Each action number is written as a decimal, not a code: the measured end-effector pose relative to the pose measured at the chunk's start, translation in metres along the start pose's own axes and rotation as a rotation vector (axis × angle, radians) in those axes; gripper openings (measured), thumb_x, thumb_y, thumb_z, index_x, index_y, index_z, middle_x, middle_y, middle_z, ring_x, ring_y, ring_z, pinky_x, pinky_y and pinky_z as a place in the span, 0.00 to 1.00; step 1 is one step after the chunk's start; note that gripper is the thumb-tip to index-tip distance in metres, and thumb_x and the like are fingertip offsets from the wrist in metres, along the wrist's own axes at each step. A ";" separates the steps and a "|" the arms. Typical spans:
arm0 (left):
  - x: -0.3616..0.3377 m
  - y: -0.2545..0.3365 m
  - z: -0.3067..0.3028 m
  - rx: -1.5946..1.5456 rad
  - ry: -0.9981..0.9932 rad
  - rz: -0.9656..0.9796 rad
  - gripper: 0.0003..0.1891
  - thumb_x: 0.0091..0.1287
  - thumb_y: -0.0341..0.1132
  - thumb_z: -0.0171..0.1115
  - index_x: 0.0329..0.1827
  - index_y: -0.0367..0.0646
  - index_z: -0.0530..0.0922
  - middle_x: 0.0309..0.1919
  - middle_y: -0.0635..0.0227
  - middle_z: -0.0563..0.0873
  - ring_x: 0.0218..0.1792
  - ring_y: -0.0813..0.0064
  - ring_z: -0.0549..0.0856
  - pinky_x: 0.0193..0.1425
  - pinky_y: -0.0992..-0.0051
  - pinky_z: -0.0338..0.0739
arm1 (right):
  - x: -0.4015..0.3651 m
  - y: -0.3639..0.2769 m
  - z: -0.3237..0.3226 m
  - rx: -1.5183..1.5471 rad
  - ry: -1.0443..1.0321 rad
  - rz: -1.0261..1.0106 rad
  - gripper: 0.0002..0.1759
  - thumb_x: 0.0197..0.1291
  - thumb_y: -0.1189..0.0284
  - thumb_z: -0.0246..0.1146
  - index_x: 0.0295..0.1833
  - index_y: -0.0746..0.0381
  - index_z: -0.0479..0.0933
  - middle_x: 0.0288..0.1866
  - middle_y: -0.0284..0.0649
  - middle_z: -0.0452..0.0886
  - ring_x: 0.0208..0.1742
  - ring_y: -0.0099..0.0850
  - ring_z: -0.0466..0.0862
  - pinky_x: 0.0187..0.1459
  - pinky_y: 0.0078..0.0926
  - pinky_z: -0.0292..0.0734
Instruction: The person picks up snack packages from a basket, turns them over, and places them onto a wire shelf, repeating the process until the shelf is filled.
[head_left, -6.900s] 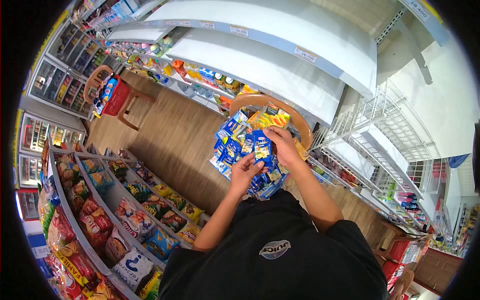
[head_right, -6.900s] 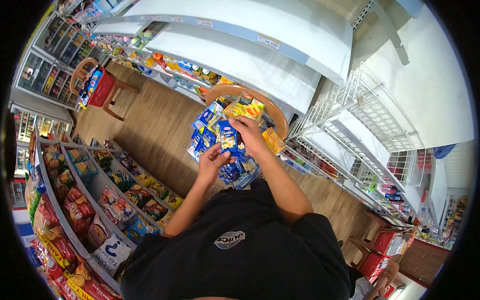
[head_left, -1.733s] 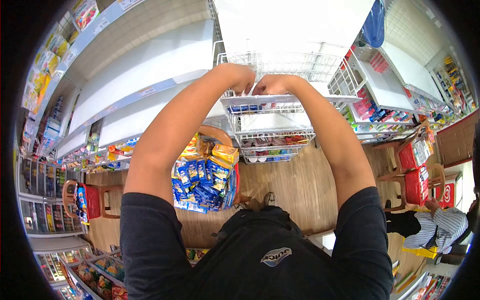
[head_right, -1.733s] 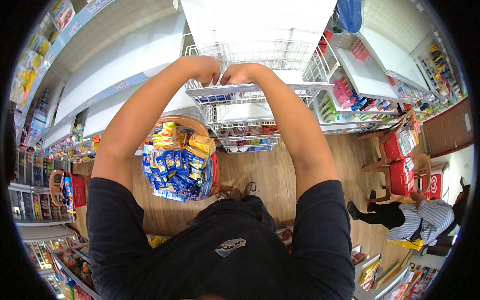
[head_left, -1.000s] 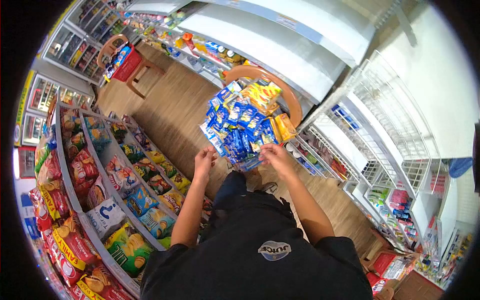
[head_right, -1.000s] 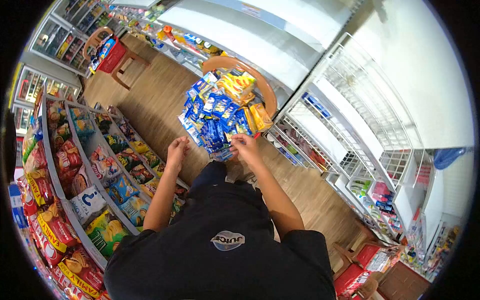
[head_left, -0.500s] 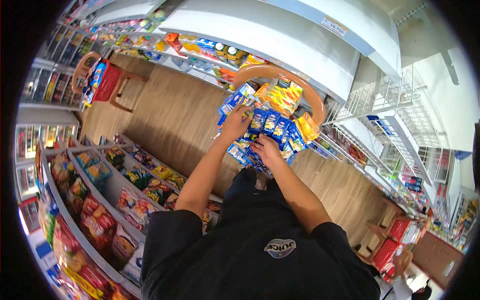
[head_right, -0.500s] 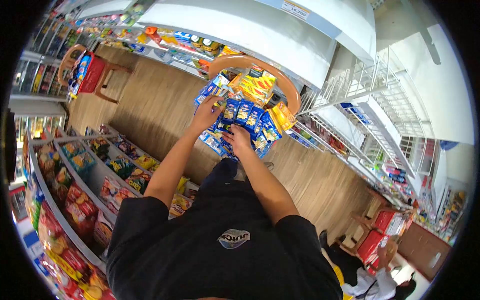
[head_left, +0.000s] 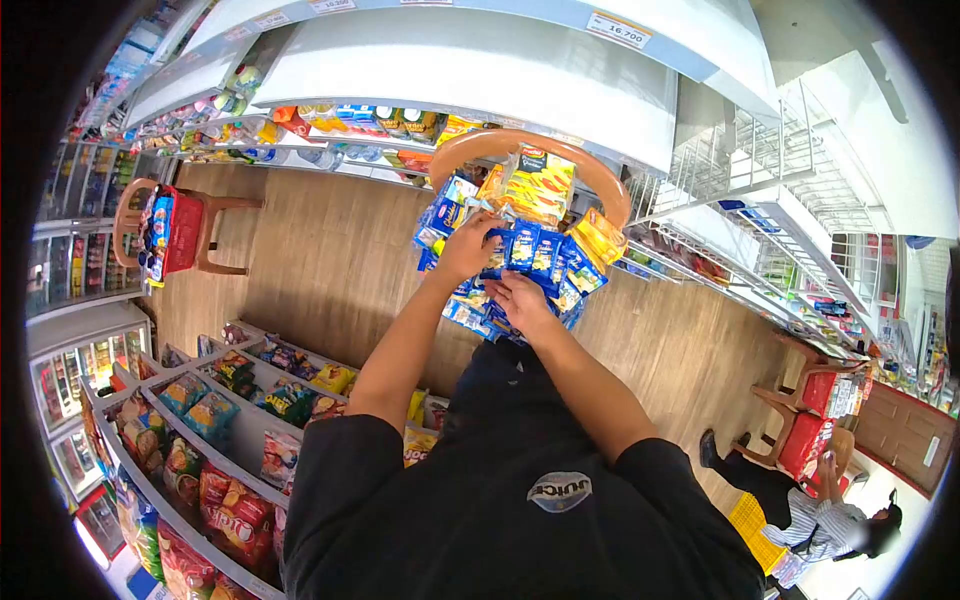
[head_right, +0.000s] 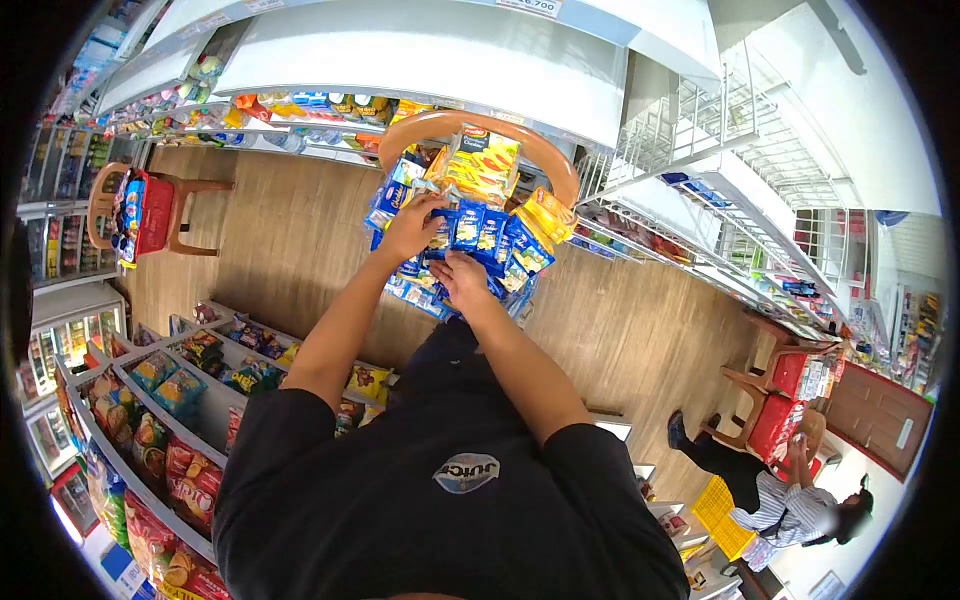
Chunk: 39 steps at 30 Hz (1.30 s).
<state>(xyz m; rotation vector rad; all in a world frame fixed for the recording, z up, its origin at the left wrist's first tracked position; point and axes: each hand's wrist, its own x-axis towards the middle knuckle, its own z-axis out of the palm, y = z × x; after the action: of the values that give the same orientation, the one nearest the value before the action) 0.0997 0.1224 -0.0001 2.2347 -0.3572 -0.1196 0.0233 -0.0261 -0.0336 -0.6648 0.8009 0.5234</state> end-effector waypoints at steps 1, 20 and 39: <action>0.000 0.000 0.000 -0.013 0.011 0.025 0.18 0.64 0.29 0.64 0.59 0.44 0.80 0.56 0.56 0.81 0.37 0.65 0.84 0.47 0.69 0.80 | 0.000 -0.001 0.001 0.003 -0.010 0.001 0.03 0.70 0.78 0.56 0.46 0.66 0.72 0.47 0.49 0.78 0.54 0.47 0.83 0.59 0.45 0.80; -0.064 0.069 -0.028 -1.082 0.072 -0.592 0.12 0.71 0.37 0.65 0.51 0.39 0.78 0.38 0.71 0.82 0.34 0.80 0.83 0.41 0.74 0.87 | -0.079 -0.084 0.001 -0.694 -0.292 -0.396 0.14 0.72 0.64 0.60 0.56 0.59 0.73 0.40 0.31 0.76 0.39 0.21 0.78 0.36 0.22 0.80; -0.102 0.278 0.106 -1.386 1.180 -0.456 0.29 0.80 0.53 0.41 0.66 0.36 0.73 0.36 0.67 0.83 0.30 0.78 0.79 0.39 0.69 0.85 | -0.127 -0.175 0.014 -0.888 -1.084 0.176 0.15 0.77 0.59 0.53 0.56 0.58 0.71 0.28 0.26 0.66 0.22 0.13 0.61 0.22 0.12 0.58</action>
<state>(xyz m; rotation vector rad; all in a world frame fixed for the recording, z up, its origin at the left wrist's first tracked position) -0.0792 -0.0929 0.1426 0.6914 0.7043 0.5411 0.0686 -0.1573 0.1323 -0.9578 -0.4583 1.2733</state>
